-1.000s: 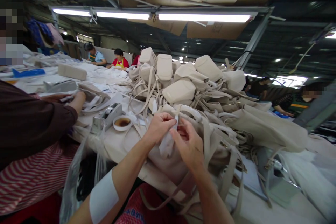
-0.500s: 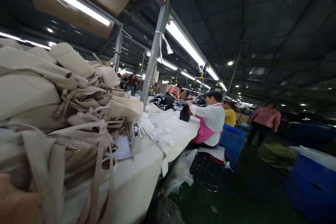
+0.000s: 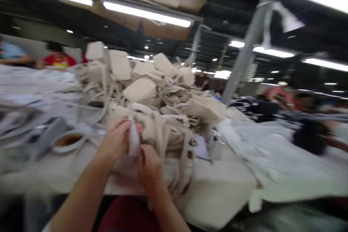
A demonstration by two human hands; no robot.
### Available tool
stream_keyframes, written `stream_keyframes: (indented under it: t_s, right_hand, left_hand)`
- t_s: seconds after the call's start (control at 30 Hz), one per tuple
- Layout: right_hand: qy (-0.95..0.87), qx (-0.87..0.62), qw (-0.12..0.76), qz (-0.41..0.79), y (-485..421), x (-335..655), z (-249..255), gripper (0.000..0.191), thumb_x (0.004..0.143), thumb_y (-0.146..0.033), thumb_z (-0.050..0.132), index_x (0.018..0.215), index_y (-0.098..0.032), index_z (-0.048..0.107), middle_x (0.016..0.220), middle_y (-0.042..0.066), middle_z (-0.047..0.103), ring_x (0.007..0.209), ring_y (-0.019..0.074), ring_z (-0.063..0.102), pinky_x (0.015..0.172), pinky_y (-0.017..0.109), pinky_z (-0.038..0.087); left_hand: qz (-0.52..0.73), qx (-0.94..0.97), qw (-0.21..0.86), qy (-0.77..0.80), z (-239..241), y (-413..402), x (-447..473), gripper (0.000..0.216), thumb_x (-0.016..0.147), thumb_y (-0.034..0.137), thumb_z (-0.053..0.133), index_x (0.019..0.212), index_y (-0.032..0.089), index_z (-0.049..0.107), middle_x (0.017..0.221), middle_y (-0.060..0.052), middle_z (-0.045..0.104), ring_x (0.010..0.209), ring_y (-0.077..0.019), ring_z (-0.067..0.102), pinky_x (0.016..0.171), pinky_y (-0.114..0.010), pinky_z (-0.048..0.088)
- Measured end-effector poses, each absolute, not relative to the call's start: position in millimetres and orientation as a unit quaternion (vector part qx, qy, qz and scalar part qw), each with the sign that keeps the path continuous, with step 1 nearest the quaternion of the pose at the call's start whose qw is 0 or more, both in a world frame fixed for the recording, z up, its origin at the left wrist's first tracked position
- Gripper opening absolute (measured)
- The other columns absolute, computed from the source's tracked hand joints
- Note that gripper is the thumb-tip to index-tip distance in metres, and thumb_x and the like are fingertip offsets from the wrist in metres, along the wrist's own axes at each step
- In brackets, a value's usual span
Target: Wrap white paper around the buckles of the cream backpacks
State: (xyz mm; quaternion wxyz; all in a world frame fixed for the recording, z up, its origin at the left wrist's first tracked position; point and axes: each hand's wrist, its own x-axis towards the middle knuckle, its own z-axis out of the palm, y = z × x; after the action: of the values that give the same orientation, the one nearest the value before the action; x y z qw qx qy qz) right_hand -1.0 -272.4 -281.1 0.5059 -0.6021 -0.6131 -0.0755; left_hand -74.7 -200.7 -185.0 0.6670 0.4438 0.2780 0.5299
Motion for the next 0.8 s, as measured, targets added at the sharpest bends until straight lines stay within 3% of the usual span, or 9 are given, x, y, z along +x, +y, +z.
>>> stream_keyframes:
  t_s: [0.1,0.4,0.6,0.8]
  right_hand:
    - [-0.64,-0.549,0.532,-0.078,-260,5,-305,0.033,0.091,-0.018,0.039,0.106,-0.017,0.068,0.094,0.013,0.075,0.084,0.0255,0.073,0.074,0.036,0.059]
    - [-0.731,-0.483,0.477,0.059,-310,24,-280,0.023,0.093,-0.018,0.05,0.101,-0.021,0.071,0.083,0.005,0.074,0.071,0.0169,0.07,0.067,0.024,0.056]
    - [-0.632,-0.582,0.502,0.103,-343,62,-295,0.021,0.093,-0.029,0.054,0.097,-0.022,0.074,0.076,0.004,0.074,0.058,0.0154,0.067,0.057,0.025,0.056]
    - [-0.402,-0.671,0.614,0.104,-374,145,-290,0.03,0.081,-0.044,0.066,0.094,-0.018,0.073,0.079,0.007,0.075,0.056,0.0164,0.065,0.051,0.028,0.057]
  left_hand:
    - [0.524,0.405,0.683,0.31,-193,-189,-101,0.021,0.071,0.027,0.073,0.072,0.017,0.056,0.06,0.0,0.065,0.053,-0.0143,0.064,0.05,-0.022,0.051]
    - [0.519,0.445,0.671,0.289,-206,-179,-96,0.03,0.069,0.04,0.075,0.07,0.018,0.054,0.05,0.004,0.057,0.035,-0.0081,0.047,0.034,-0.017,0.035]
    - [0.538,0.45,0.657,0.275,-207,-176,-98,0.027,0.063,0.035,0.077,0.07,0.016,0.058,0.058,0.002,0.061,0.04,-0.0074,0.051,0.04,-0.018,0.042]
    - [0.555,0.454,0.638,0.281,-203,-175,-95,0.02,0.063,0.026,0.073,0.067,0.016,0.057,0.054,0.005,0.055,0.043,-0.0067,0.046,0.044,-0.018,0.043]
